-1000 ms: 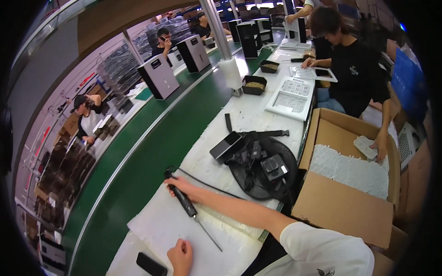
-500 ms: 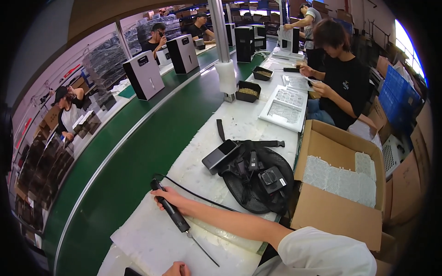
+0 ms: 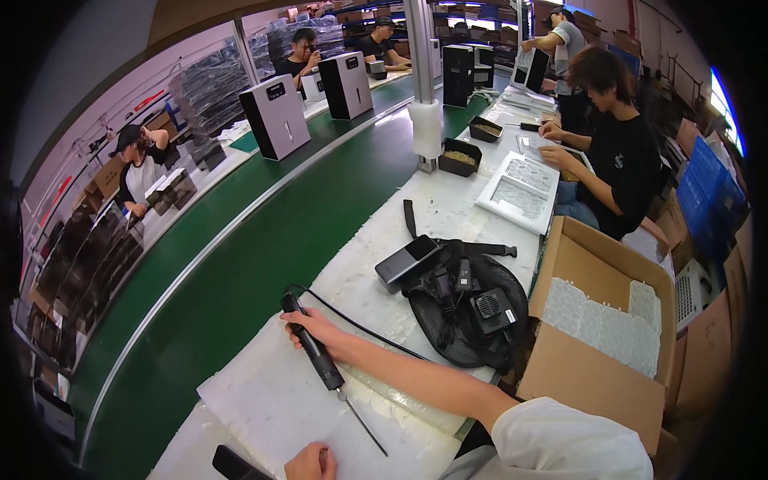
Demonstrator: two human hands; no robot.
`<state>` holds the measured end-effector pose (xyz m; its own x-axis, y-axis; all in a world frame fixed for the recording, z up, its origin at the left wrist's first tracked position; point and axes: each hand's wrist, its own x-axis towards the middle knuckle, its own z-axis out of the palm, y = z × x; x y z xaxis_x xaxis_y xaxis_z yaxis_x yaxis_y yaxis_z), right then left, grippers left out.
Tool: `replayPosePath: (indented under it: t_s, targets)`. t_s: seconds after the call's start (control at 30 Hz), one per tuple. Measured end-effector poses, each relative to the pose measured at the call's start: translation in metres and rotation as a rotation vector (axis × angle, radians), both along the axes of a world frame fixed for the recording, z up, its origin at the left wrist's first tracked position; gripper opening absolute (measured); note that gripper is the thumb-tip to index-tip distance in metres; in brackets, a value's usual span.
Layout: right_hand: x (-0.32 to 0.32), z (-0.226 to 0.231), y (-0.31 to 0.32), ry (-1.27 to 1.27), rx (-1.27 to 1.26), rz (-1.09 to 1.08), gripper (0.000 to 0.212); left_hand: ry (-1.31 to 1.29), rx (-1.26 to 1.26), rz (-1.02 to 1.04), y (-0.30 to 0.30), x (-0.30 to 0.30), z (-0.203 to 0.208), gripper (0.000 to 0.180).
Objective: Assembling internal components into an electronic device housing using an electric screwdriver.
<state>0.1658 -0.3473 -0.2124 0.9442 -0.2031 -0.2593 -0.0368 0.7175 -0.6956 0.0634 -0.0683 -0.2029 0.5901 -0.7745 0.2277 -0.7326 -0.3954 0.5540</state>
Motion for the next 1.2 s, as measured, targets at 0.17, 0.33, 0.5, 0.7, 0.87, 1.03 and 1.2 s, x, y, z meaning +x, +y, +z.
replayPosePath:
  t_s: [0.17,0.33,0.5,0.7,0.87,1.03,1.2]
  targets:
    - [0.0,0.0,0.0,-0.02,-0.021,0.016,0.028,-0.022,-0.005,-0.004,0.001,0.0,-0.003,0.017]
    - [0.001,-0.006,0.0,-0.028,-0.012,0.015,0.03,-0.016,-0.003,0.003,0.001,-0.001,-0.003,0.017]
    - [-0.002,-0.004,-0.001,-0.065,-0.026,0.013,0.027,-0.004,0.01,0.009,0.001,-0.001,0.0,0.018]
    - [-0.002,-0.004,-0.001,-0.061,-0.015,0.021,0.026,-0.037,0.008,-0.015,0.001,0.002,-0.003,0.017]
    - [0.004,-0.007,-0.002,-0.08,-0.023,0.018,0.027,-0.017,0.031,-0.027,0.001,0.005,0.0,0.019]
    - [0.001,-0.006,-0.004,-0.065,-0.023,0.004,0.029,-0.018,0.053,-0.012,-0.001,0.009,-0.005,0.012]
    - [-0.001,-0.003,0.0,-0.056,-0.024,0.014,0.028,0.014,0.048,-0.024,0.002,0.007,-0.002,0.013]
